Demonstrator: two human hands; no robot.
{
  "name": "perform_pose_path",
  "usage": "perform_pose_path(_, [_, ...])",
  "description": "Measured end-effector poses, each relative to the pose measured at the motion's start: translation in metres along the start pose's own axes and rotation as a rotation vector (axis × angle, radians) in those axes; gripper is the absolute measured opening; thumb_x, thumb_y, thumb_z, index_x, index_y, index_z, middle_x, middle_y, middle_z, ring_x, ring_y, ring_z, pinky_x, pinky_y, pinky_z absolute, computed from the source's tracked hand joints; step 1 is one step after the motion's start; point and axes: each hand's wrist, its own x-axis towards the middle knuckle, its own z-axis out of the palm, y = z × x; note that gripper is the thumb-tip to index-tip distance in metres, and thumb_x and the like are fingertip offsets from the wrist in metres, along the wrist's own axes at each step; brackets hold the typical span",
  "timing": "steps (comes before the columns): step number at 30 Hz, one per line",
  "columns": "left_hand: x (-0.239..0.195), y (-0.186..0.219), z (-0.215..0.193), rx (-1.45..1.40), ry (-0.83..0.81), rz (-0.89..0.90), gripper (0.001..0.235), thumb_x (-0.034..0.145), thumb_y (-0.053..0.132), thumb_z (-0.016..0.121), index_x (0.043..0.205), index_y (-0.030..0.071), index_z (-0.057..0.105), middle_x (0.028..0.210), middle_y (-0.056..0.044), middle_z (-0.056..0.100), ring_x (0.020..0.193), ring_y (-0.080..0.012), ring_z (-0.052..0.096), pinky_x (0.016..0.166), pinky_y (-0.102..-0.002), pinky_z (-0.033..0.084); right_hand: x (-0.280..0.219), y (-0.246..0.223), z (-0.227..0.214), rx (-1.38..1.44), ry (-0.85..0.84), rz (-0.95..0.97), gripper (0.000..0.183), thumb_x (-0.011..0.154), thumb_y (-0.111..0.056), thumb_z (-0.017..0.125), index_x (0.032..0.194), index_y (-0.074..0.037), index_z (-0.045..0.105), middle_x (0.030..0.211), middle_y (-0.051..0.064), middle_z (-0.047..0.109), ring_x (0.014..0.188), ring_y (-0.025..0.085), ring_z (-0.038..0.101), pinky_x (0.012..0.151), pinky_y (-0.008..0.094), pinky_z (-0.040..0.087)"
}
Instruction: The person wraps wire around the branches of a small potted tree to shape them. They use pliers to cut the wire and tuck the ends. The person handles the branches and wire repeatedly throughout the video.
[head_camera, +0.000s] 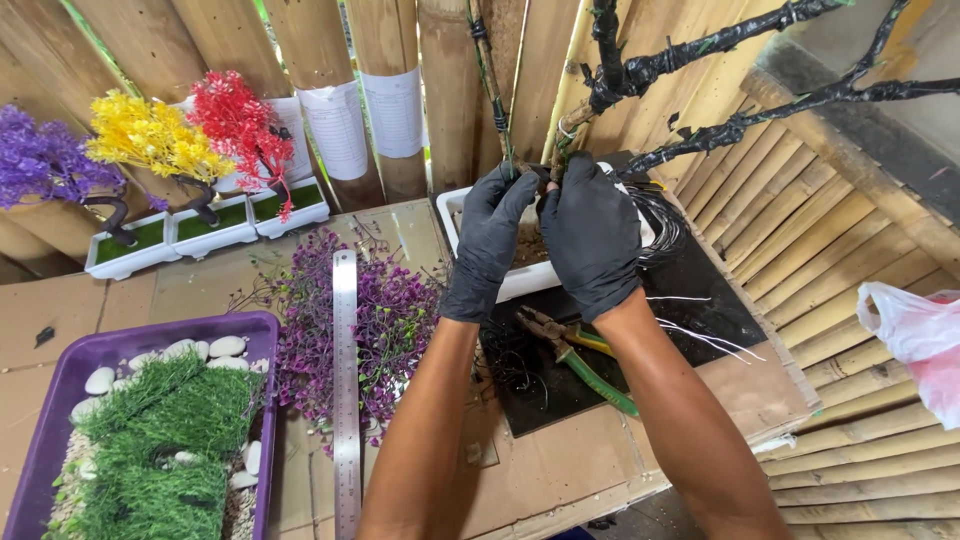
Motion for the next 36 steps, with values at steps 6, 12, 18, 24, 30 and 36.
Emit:
perform_pose_path(6, [-0.002,0.001,-0.004,0.030,-0.006,0.014,0.030,0.099,0.027,0.074,0.118,0.003,0.073,0.102,-0.015,0.076,0.098,-0.0162,0.065,0.092,-0.042,0.056,0.002,-0.001,0.003,-0.088,-0.048,-0.016,0.044,0.098,-0.031,0.065,0.127,0.003,0.064,0.087,0.013,0.074,0.076,0.033,0.076,0.059,0.041,0.063])
perform_pose_path(12, [-0.007,0.009,0.003,0.048,-0.007,0.037,0.021,0.100,0.024,0.072,0.111,0.006,0.076,0.100,-0.015,0.077,0.100,-0.0162,0.068,0.094,-0.041,0.057,0.001,0.000,0.016,-0.164,-0.021,0.007,0.046,0.092,-0.028,0.071,0.125,0.001,0.060,0.082,0.012,0.070,0.071,0.033,0.075,0.054,0.044,0.062])
perform_pose_path(18, [-0.017,0.029,0.008,0.205,0.020,0.100,0.021,0.102,0.022,0.068,0.114,0.007,0.076,0.099,-0.014,0.078,0.104,-0.0174,0.070,0.095,-0.041,0.057,0.000,0.006,0.027,-0.094,0.020,-0.009,0.037,0.096,-0.022,0.065,0.123,0.003,0.060,0.085,0.014,0.070,0.071,0.039,0.073,0.054,0.046,0.061])
perform_pose_path(24, [-0.017,0.029,0.009,0.252,0.042,0.138,0.023,0.102,0.025,0.068,0.115,0.009,0.076,0.104,-0.017,0.078,0.107,-0.0221,0.070,0.096,-0.043,0.056,-0.001,0.000,0.018,0.058,0.045,-0.009,0.041,0.092,-0.022,0.076,0.115,0.009,0.064,0.086,0.025,0.071,0.076,0.048,0.071,0.056,0.053,0.061])
perform_pose_path(30, [-0.019,0.020,0.014,0.264,0.063,0.123,0.029,0.103,0.028,0.067,0.120,0.006,0.073,0.111,-0.020,0.076,0.113,-0.0300,0.069,0.100,-0.046,0.054,-0.008,0.024,0.085,-0.100,0.240,0.101,0.054,0.077,-0.063,0.083,0.102,-0.018,0.068,0.088,0.004,0.072,0.081,0.030,0.071,0.064,0.047,0.060])
perform_pose_path(36, [-0.020,0.025,0.015,0.284,0.054,0.129,0.033,0.104,0.030,0.065,0.125,0.005,0.071,0.118,-0.024,0.073,0.119,-0.0352,0.066,0.102,-0.049,0.052,-0.009,0.016,0.067,-0.103,0.122,0.008,0.055,0.086,-0.050,0.080,0.117,-0.008,0.062,0.096,0.012,0.072,0.084,0.034,0.072,0.067,0.047,0.062])
